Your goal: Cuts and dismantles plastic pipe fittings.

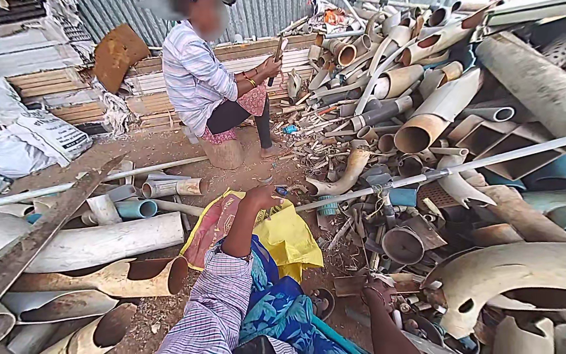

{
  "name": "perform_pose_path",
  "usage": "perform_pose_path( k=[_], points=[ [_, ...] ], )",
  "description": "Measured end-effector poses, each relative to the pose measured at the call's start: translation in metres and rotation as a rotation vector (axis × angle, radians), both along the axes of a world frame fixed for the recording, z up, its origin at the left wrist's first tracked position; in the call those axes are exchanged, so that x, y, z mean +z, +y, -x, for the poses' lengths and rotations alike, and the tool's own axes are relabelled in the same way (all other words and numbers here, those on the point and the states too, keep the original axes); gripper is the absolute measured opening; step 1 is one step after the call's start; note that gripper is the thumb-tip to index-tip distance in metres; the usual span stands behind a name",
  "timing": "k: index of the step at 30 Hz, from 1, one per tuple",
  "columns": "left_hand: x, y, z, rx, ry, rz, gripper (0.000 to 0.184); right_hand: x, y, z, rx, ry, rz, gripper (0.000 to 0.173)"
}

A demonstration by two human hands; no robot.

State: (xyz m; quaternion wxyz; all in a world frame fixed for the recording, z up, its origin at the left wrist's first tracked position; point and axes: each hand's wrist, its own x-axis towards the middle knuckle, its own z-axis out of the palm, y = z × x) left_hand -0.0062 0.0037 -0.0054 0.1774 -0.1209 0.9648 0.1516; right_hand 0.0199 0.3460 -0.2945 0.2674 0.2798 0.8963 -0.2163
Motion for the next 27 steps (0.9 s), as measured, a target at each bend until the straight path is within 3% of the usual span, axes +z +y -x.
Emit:
perform_pose_path(
  k=[2, 5, 7, 10, 18, 23, 27],
  points=[
    [-0.001, -0.005, 0.0, 0.011, 0.019, -0.002, 0.064, -0.006, -0.004, 0.004, -0.036, 0.099, -0.023, 0.047],
    [-0.001, -0.005, -0.001, -0.004, 0.019, -0.034, 0.056, -0.02, -0.003, 0.013, 0.076, 0.111, -0.09, 0.049],
    [-0.005, -0.006, -0.001, -0.032, 0.05, -0.068, 0.049, -0.024, -0.007, 0.017, 0.166, 0.124, -0.081, 0.06],
    [-0.013, -0.012, 0.0, -0.011, 0.044, -0.065, 0.058, -0.015, -0.015, 0.028, 0.235, 0.14, -0.047, 0.064],
    [-0.031, -0.03, 0.012, -0.034, 0.035, -0.057, 0.061, -0.003, -0.031, 0.056, 0.191, 0.231, 0.14, 0.062],
    [-0.024, -0.02, 0.009, 0.02, -0.005, -0.047, 0.062, 0.005, -0.032, 0.085, 0.233, 0.308, 0.237, 0.06],
    [-0.024, -0.018, 0.009, 0.05, -0.046, -0.015, 0.061, 0.023, -0.019, 0.107, 0.296, 0.239, 0.264, 0.061]
  ],
)
